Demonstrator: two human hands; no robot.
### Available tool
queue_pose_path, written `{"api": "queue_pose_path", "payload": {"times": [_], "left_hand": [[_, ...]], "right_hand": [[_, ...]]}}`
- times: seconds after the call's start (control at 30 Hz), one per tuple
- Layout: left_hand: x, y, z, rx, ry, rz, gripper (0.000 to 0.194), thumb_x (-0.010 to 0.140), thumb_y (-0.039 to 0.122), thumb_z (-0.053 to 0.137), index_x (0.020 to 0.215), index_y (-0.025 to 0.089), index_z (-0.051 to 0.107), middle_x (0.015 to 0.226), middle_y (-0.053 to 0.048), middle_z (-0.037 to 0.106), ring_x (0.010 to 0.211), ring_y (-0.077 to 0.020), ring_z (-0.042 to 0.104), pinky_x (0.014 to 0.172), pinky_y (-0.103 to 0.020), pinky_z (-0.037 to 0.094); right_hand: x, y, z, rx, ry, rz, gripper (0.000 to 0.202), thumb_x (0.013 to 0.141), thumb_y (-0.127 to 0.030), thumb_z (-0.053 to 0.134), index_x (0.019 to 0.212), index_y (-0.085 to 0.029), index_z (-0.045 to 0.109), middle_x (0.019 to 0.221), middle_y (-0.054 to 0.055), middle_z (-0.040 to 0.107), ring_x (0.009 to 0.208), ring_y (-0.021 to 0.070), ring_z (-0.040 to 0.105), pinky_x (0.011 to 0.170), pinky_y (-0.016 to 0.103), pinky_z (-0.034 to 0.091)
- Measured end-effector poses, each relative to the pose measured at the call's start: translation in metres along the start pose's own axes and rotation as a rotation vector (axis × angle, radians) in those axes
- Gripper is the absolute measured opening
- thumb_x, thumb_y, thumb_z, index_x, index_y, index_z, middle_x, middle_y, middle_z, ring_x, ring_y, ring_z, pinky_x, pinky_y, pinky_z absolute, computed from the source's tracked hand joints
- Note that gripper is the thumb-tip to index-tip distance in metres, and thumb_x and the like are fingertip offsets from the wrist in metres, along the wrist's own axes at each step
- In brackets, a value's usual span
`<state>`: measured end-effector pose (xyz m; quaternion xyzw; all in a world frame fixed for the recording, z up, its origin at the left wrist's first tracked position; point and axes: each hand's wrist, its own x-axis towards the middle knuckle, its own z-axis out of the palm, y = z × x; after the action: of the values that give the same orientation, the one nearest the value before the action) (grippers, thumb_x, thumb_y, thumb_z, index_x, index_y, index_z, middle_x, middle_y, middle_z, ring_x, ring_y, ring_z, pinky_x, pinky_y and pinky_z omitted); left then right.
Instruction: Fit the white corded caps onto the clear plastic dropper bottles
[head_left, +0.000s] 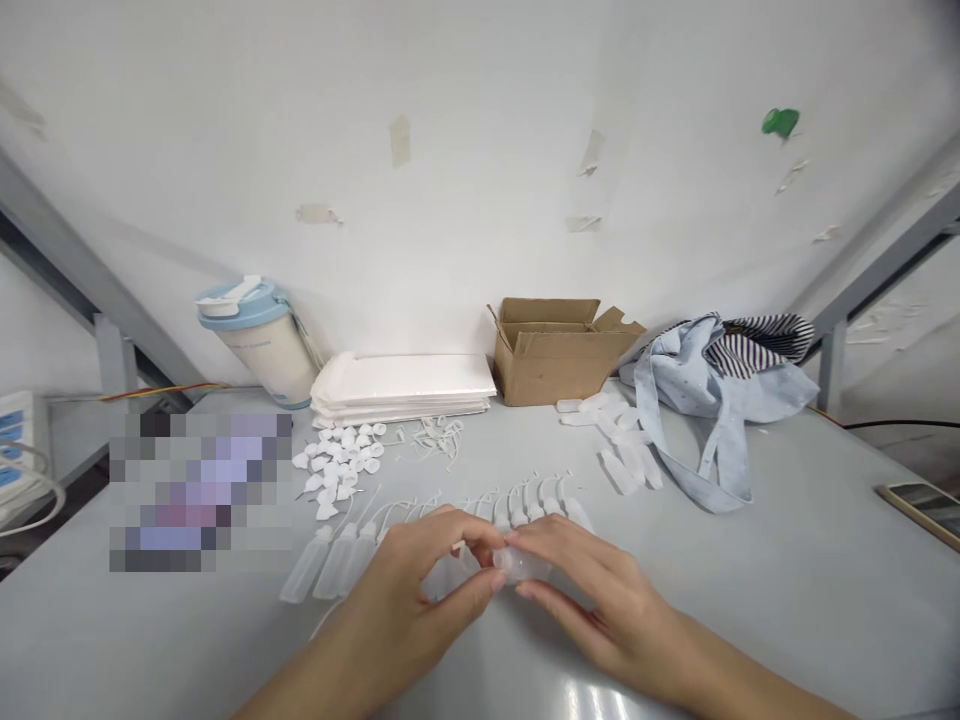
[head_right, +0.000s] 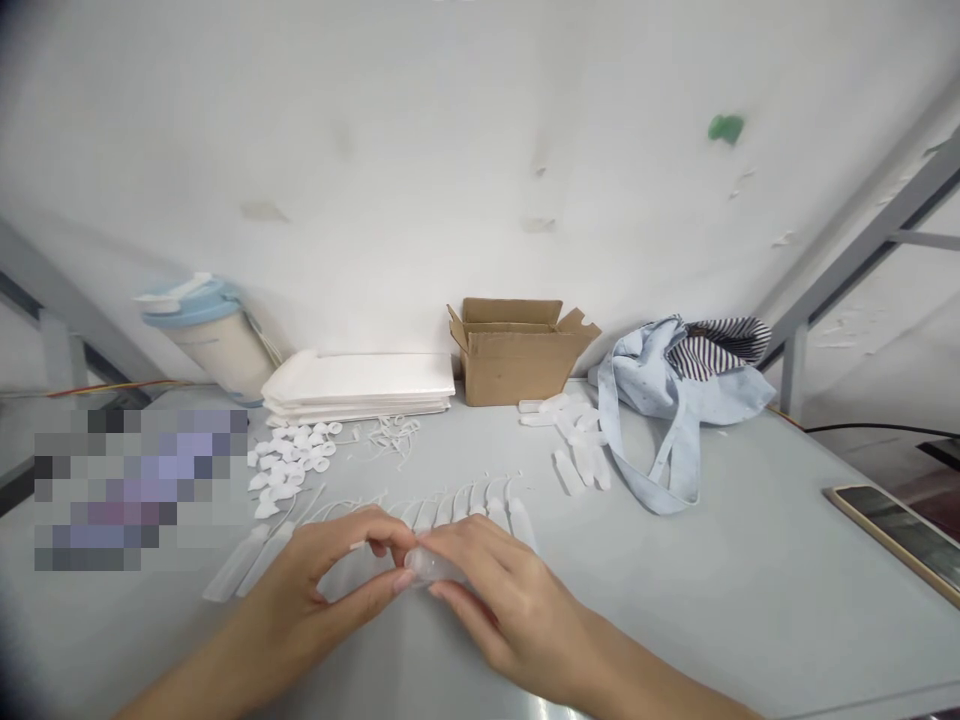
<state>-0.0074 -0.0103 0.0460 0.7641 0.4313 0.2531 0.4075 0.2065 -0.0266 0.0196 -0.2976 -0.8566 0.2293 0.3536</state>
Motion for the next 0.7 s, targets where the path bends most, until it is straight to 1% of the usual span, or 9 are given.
{"api": "queue_pose_path", "payload": {"times": [0.13,0.27,0.33,0.4,0.47,0.53,0.6,0.67,0.7], "left_hand": [[0.003,0.0,0.002,-0.02,0.011,0.091,0.009,0.086,0.026,0.056,0.087,0.024,0.064,0.083,0.001,0.064,0.08,-0.0148,0.058,0.055,-0.018,0.044],[0.004,0.0,0.003,0.008,0.005,0.118,0.011,0.086,0.023,0.056,0.08,0.023,0.064,0.077,0.002,0.062,0.073,-0.013,0.058,0.062,-0.021,0.046],[0.004,-0.002,0.001,0.04,0.014,0.135,0.01,0.087,0.023,0.056,0.084,0.024,0.065,0.08,0.002,0.064,0.076,-0.0138,0.06,0.067,-0.023,0.048],[0.004,-0.004,0.0,0.104,0.079,0.175,0.009,0.086,0.025,0.058,0.093,0.025,0.064,0.086,0.0,0.065,0.079,-0.0153,0.061,0.07,-0.025,0.05],[0.002,-0.007,0.0,0.206,0.203,0.225,0.016,0.086,0.026,0.059,0.102,0.024,0.059,0.091,-0.001,0.065,0.081,-0.0166,0.061,0.071,-0.027,0.051],[0.001,-0.009,0.003,0.323,0.318,0.328,0.024,0.086,0.023,0.058,0.109,0.023,0.052,0.095,-0.003,0.064,0.084,-0.0177,0.06,0.072,-0.029,0.052],[-0.001,-0.01,0.008,0.433,0.35,0.477,0.029,0.087,0.019,0.057,0.115,0.021,0.048,0.099,-0.005,0.063,0.09,-0.0197,0.059,0.077,-0.032,0.052],[-0.002,-0.01,0.012,0.528,0.33,0.61,0.033,0.088,0.018,0.056,0.12,0.017,0.047,0.098,-0.007,0.063,0.095,-0.0226,0.057,0.081,-0.035,0.051],[-0.001,-0.01,0.013,0.569,0.32,0.646,0.034,0.089,0.019,0.055,0.122,0.015,0.047,0.097,-0.008,0.063,0.096,-0.024,0.057,0.082,-0.037,0.05]], "right_hand": [[-0.001,0.001,0.003,0.004,-0.008,-0.048,0.057,0.09,-0.005,0.051,0.142,-0.022,0.034,0.121,0.009,0.058,0.109,0.016,0.054,0.091,0.03,0.05],[-0.001,0.001,0.005,0.009,-0.003,-0.047,0.054,0.09,-0.006,0.052,0.14,-0.019,0.038,0.119,0.01,0.059,0.108,0.0157,0.056,0.09,0.028,0.051],[0.0,0.0,0.005,0.028,0.026,-0.039,0.049,0.09,-0.007,0.053,0.136,-0.018,0.043,0.116,0.011,0.061,0.104,0.0163,0.058,0.087,0.028,0.053],[0.001,-0.001,0.006,0.041,0.075,-0.006,0.043,0.089,-0.009,0.054,0.13,-0.018,0.049,0.11,0.01,0.064,0.098,0.0168,0.06,0.083,0.029,0.054],[0.003,-0.003,0.007,0.044,0.139,0.079,0.036,0.087,-0.011,0.057,0.123,-0.019,0.055,0.101,0.008,0.067,0.087,0.0159,0.062,0.076,0.028,0.055],[0.004,-0.005,0.008,0.074,0.206,0.222,0.029,0.086,-0.016,0.06,0.114,-0.021,0.059,0.095,0.005,0.068,0.079,0.0148,0.062,0.07,0.027,0.056],[0.007,-0.006,0.008,0.166,0.25,0.383,0.024,0.085,-0.021,0.061,0.108,-0.021,0.06,0.094,0.004,0.067,0.079,0.015,0.063,0.069,0.027,0.056],[0.009,-0.008,0.008,0.305,0.254,0.519,0.021,0.083,-0.025,0.062,0.104,-0.021,0.06,0.094,0.004,0.066,0.083,0.016,0.063,0.07,0.028,0.056],[0.01,-0.009,0.007,0.377,0.244,0.57,0.022,0.082,-0.027,0.063,0.102,-0.02,0.059,0.092,0.004,0.065,0.083,0.0161,0.062,0.069,0.028,0.056]]}}
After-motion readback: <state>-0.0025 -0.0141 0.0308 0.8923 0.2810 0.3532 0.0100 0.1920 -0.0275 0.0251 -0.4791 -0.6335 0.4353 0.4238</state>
